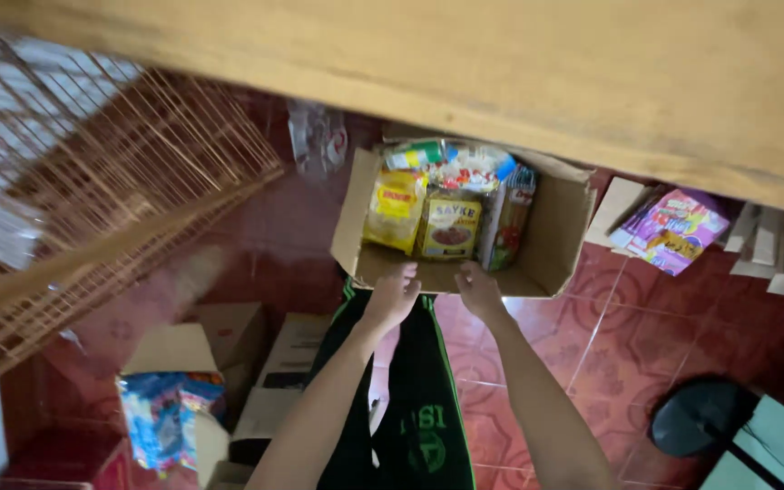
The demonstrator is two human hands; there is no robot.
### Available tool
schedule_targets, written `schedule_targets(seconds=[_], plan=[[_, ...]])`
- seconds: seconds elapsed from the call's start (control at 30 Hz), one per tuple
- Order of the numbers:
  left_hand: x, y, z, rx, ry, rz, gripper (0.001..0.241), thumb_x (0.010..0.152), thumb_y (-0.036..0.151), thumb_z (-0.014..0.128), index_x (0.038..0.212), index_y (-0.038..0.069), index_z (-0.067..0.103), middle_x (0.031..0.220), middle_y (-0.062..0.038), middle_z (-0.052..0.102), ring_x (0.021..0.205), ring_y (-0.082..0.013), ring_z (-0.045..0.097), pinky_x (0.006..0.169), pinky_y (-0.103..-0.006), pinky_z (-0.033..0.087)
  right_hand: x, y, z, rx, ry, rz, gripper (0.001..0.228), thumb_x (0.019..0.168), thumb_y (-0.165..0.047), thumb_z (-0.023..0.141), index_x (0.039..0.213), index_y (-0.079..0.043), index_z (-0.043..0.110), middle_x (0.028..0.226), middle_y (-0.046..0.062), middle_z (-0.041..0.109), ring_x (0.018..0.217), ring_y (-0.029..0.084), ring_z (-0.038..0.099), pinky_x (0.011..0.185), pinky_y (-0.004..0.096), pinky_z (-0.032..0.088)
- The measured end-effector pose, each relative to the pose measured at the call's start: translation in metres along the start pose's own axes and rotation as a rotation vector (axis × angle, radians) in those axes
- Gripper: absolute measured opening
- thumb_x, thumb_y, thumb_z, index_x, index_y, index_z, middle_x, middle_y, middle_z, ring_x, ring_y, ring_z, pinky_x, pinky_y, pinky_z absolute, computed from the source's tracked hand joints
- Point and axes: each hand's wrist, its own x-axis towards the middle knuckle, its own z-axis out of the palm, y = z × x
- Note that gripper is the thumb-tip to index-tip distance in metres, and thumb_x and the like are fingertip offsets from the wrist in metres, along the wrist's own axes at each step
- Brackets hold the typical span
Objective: Stocking grocery items from a cardboard box onto a wire display shelf.
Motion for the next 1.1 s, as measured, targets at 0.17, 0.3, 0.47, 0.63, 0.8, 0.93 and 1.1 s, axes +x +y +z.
schedule_targets(seconds=[0.17,0.3,0.47,0.63,0.8,0.93,1.1], plan=[[0.044,-0.024,0.048,0.071,-0.040,-0.026,0.042,0.093,0.020,0.064,0.131,0.001,0.061,0.120,-0.023,0.071,0.110,-0.0364,0.070,0.094,-0.0452,0.056,0.062,0.042,0.006,-0.158,-0.012,-0.028,0.035,0.098,-0.034,0.063,0.120,-0.008,0.066,0.113,0.022,0.072,0.107,0.041,0.068,0.094,0.050,0.053],[0.086,-0.052,0.086,0.080,0.045,0.053,0.049,0.088,0.020,0.068,0.132,0.000,0.059,0.120,-0.025,0.070,0.113,-0.0411,0.067,0.097,-0.0459,0.054,0.091,0.068,0.006,-0.075,0.000,-0.022,0.034,0.098,-0.033,0.061,0.115,-0.005,0.069,0.110,0.022,0.074,0.108,0.041,0.069,0.092,0.049,0.056],[0.130,-0.092,0.127,0.171,-0.057,-0.078,0.062,0.086,0.019,0.072,0.142,0.002,0.050,0.129,-0.027,0.063,0.123,-0.0432,0.058,0.107,-0.0476,0.046,0.118,0.056,-0.006,0.076,-0.009,0.276,0.035,0.094,-0.028,0.064,0.120,-0.006,0.069,0.106,0.024,0.073,0.097,0.042,0.069,0.083,0.051,0.054],[0.165,-0.131,0.158,0.199,0.134,-0.165,0.104,0.073,0.015,0.078,0.156,-0.003,0.020,0.143,-0.035,0.043,0.131,-0.0505,0.044,0.112,-0.0482,0.039,0.170,0.096,0.024,0.271,-0.021,0.202,0.037,0.086,-0.022,0.072,0.116,-0.001,0.070,0.105,0.016,0.075,0.097,0.026,0.068,0.085,0.040,0.052],[0.183,-0.159,0.182,0.198,0.248,-0.195,0.116,0.071,0.020,0.089,0.153,-0.007,0.011,0.148,-0.042,0.032,0.136,-0.0554,0.035,0.114,-0.0528,0.031,0.190,0.103,0.053,0.706,-0.145,0.148,0.042,0.080,-0.006,0.066,0.121,0.003,0.068,0.111,0.015,0.075,0.103,0.028,0.068,0.093,0.041,0.052],[0.191,-0.152,0.175,0.105,0.209,-0.203,0.120,0.067,0.022,0.085,0.156,-0.008,0.011,0.150,-0.039,0.036,0.140,-0.0519,0.039,0.119,-0.0499,0.035,0.176,0.065,0.039,0.633,-0.076,0.223,0.055,0.075,0.003,0.066,0.129,0.001,0.056,0.118,0.015,0.071,0.110,0.029,0.066,0.099,0.039,0.049],[0.175,-0.110,0.164,0.259,0.147,-0.282,0.135,0.062,0.044,0.095,0.152,-0.010,0.009,0.152,-0.037,0.028,0.140,-0.0507,0.033,0.118,-0.0547,0.033,0.166,0.055,0.026,0.945,-0.354,0.272,0.069,0.062,0.008,0.050,0.130,-0.003,0.054,0.113,0.027,0.071,0.105,0.042,0.069,0.087,0.043,0.056]])
